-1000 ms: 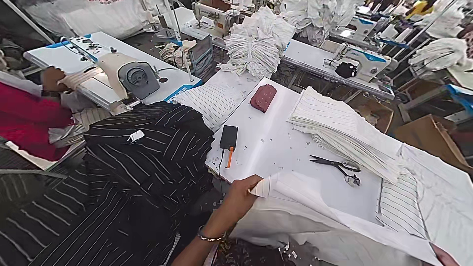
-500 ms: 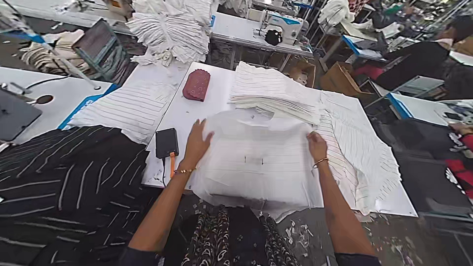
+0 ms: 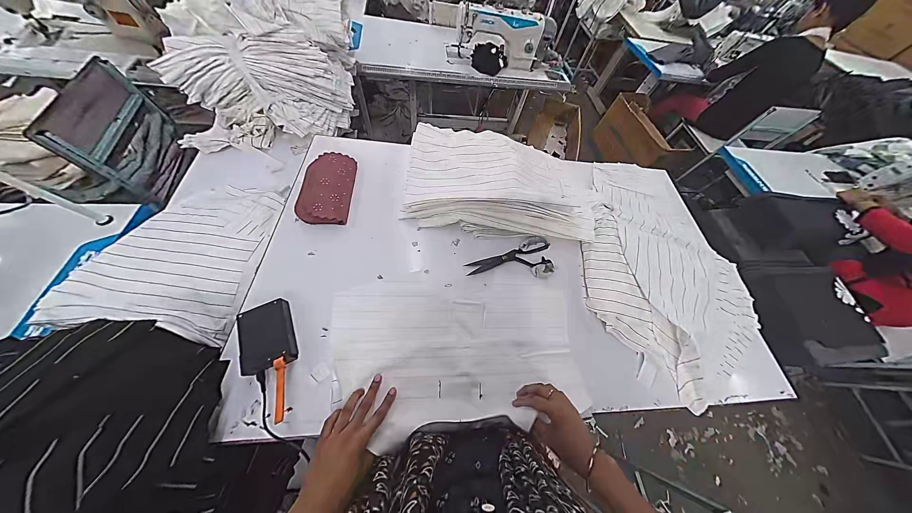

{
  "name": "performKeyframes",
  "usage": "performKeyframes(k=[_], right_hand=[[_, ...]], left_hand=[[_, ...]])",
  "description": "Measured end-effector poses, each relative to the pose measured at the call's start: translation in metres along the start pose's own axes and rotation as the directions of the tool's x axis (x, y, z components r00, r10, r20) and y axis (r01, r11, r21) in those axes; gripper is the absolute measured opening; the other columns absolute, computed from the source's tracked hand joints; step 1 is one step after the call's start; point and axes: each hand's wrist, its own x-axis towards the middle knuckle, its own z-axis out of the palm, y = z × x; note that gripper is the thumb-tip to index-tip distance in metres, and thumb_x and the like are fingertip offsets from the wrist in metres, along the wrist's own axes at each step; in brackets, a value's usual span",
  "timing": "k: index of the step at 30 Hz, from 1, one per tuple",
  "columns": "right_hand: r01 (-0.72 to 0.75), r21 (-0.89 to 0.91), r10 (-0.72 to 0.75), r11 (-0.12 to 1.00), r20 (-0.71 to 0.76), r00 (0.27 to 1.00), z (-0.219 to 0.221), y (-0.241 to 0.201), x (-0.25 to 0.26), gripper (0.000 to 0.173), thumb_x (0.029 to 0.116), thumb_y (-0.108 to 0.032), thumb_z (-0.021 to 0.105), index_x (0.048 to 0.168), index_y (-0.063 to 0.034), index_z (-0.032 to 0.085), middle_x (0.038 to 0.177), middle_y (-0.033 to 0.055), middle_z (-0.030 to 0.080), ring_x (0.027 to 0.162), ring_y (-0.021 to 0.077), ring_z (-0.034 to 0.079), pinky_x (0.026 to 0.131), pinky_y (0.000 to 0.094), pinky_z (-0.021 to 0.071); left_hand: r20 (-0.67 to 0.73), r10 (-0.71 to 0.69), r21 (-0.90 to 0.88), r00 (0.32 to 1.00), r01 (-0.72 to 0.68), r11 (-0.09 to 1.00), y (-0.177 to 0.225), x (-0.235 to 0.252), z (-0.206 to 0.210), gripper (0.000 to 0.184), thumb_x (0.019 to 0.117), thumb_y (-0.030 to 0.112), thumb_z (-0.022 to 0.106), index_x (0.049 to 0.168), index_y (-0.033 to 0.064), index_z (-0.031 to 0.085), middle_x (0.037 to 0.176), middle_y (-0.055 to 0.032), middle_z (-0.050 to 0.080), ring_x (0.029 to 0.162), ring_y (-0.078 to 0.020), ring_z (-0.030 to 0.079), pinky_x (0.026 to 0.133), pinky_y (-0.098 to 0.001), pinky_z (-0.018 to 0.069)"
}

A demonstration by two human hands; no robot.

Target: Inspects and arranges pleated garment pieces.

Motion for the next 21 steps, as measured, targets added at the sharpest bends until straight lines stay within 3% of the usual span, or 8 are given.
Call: performKeyframes(k=[2, 4, 6, 9, 13, 15, 17, 21], right_hand=[[-0.068, -0.037, 0.069, 0.997, 0.024, 0.997, -0.032, -0.006, 0.034, 0.022, 0.0961, -0.007, 0.062, 0.11, -0.0069, 0.079, 0.112, 0.0143, 0.076, 0.106, 0.0343, 0.073, 0.094, 0.0571, 0.0551], [-0.134, -0.145, 0.14, 0.98, 0.033, 0.99, -0.059, -0.014, 0.088, 0.028, 0.1039, -0.02, 0.056, 0.114, -0.0046, 0.077, 0.115, 0.0163, 0.075, 0.11, 0.0344, 0.071, 0.097, 0.0556, 0.0526], [-0.246, -0.262, 0.294, 0.933, 0.165, 0.941, -0.078, -0.022, 0.142, 0.038, 0.1083, -0.028, 0.048, 0.127, -0.0026, 0.069, 0.126, 0.0198, 0.069, 0.121, 0.0362, 0.064, 0.104, 0.056, 0.0458], [-0.324, -0.333, 0.408, 0.885, 0.224, 0.885, -0.069, -0.007, 0.19, 0.042, 0.1088, -0.036, 0.045, 0.131, -0.004, 0.062, 0.124, 0.0208, 0.068, 0.119, 0.0369, 0.064, 0.1, 0.0568, 0.0465], [-0.309, -0.306, 0.324, 0.9, -0.002, 0.946, -0.043, 0.033, 0.201, 0.044, 0.1088, -0.035, 0.044, 0.122, 0.0028, 0.063, 0.104, 0.0227, 0.072, 0.101, 0.0398, 0.07, 0.089, 0.0547, 0.0504], [-0.293, -0.314, 0.28, 0.903, -0.089, 0.956, -0.04, 0.042, 0.204, 0.042, 0.1085, -0.031, 0.044, 0.114, 0.0048, 0.065, 0.095, 0.0232, 0.072, 0.093, 0.0406, 0.071, 0.084, 0.0548, 0.052], [-0.285, -0.311, 0.252, 0.907, -0.141, 0.957, -0.037, 0.046, 0.205, 0.041, 0.1079, -0.029, 0.045, 0.108, 0.0063, 0.066, 0.088, 0.0241, 0.071, 0.088, 0.0422, 0.071, 0.081, 0.0555, 0.0527], [-0.241, -0.296, 0.178, 0.924, -0.226, 0.958, -0.032, 0.051, 0.203, 0.037, 0.1055, -0.026, 0.05, 0.101, 0.0073, 0.067, 0.082, 0.0241, 0.07, 0.082, 0.0434, 0.072, 0.075, 0.0566, 0.0537]], left_hand=[[0.01, 0.004, -0.047, 1.0, -0.004, 0.999, -0.002, 0.024, -0.016, 0.045, 0.0804, 0.005, 0.071, 0.125, 0.0143, 0.075, 0.137, -0.0155, 0.065, 0.113, -0.0478, 0.066, 0.082, -0.0684, 0.0507], [0.094, -0.098, -0.072, 0.991, 0.105, 0.992, -0.002, 0.073, -0.034, 0.023, 0.0908, 0.003, 0.065, 0.109, 0.0045, 0.078, 0.115, -0.0202, 0.074, 0.101, -0.0467, 0.07, 0.084, -0.0683, 0.0514], [0.395, -0.296, -0.047, 0.869, 0.341, 0.939, -0.002, 0.142, -0.057, 0.029, 0.105, 0.015, 0.053, 0.123, 0.0005, 0.071, 0.121, -0.0251, 0.07, 0.115, -0.0458, 0.065, 0.1, -0.0657, 0.0454], [0.536, -0.338, -0.121, 0.774, 0.467, 0.876, -0.028, 0.23, -0.059, 0.036, 0.1031, 0.029, 0.061, 0.12, -0.0021, 0.068, 0.113, -0.0272, 0.069, 0.111, -0.0448, 0.065, 0.097, -0.0656, 0.0464], [0.582, -0.344, -0.057, 0.737, 0.459, 0.887, -0.039, 0.287, -0.062, 0.036, 0.0997, 0.029, 0.068, 0.119, -0.0004, 0.069, 0.113, -0.0238, 0.069, 0.111, -0.0405, 0.064, 0.098, -0.0623, 0.0463], [0.489, -0.409, 0.044, 0.77, 0.446, 0.894, -0.018, 0.288, -0.065, 0.029, 0.1029, 0.022, 0.061, 0.122, 0.0019, 0.069, 0.123, -0.0235, 0.068, 0.12, -0.0414, 0.061, 0.103, -0.0629, 0.0423], [0.279, -0.368, 0.02, 0.887, 0.378, 0.926, 0.017, 0.267, -0.051, 0.028, 0.1036, 0.01, 0.053, 0.124, -0.0022, 0.068, 0.131, -0.0283, 0.061, 0.127, -0.0467, 0.055, 0.109, -0.0622, 0.0366], [0.009, 0.029, -0.199, 1.0, -0.027, 0.98, 0.071, 0.173, 0.025, 0.043, 0.0999, 0.024, 0.058, 0.137, 0.003, 0.063, 0.141, -0.0202, 0.061, 0.131, -0.0391, 0.059, 0.109, -0.0583, 0.0447]])
